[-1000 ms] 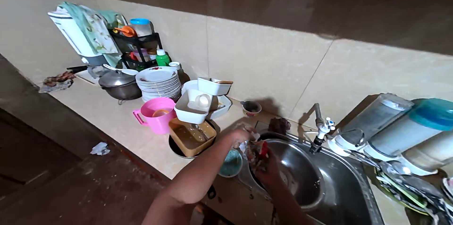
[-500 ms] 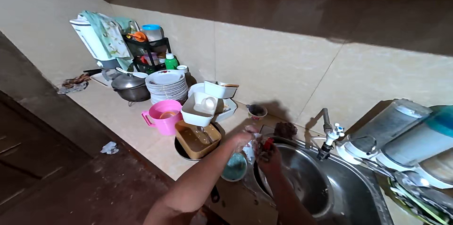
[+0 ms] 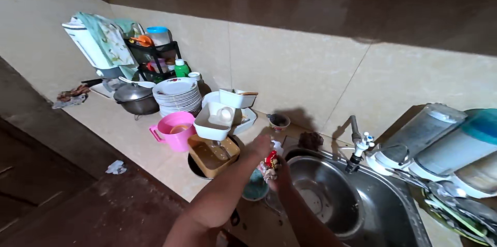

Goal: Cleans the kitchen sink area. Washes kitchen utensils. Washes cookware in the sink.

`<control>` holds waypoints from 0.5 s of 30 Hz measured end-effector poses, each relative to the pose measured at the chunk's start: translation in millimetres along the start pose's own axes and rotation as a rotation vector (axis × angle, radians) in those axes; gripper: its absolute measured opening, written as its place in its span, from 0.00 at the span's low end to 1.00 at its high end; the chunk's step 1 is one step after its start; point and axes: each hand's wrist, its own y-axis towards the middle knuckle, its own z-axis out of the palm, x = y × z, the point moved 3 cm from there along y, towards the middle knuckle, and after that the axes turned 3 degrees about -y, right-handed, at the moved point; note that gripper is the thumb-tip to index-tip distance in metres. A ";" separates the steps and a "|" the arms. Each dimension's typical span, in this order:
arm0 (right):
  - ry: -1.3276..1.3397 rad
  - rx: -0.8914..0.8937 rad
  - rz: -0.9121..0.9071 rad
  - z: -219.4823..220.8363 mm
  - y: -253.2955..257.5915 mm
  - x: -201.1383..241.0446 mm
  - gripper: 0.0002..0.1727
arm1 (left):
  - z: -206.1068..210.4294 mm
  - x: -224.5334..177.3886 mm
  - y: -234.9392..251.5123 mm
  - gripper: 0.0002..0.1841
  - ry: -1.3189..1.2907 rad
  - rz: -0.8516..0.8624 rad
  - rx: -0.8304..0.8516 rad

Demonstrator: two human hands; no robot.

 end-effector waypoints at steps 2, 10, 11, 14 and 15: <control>-0.033 -0.001 0.036 -1.3 2.4 -0.7 0.19 | 2.5 9.2 2.8 0.20 -0.141 0.004 -0.011; -0.027 -0.084 -0.008 -1.6 20.4 4.6 0.17 | 21.7 6.5 -24.0 0.24 -0.220 -0.048 0.088; -0.033 -0.121 -0.040 0.5 21.8 5.9 0.15 | 21.4 0.5 -29.1 0.24 -0.213 -0.034 0.097; -0.226 -0.200 -0.154 6.9 26.5 12.1 0.13 | 17.7 -4.0 -32.2 0.23 -0.291 -0.025 0.065; -0.334 -0.254 -0.182 11.1 27.0 14.3 0.15 | 18.3 0.9 -28.9 0.23 -0.362 -0.025 0.030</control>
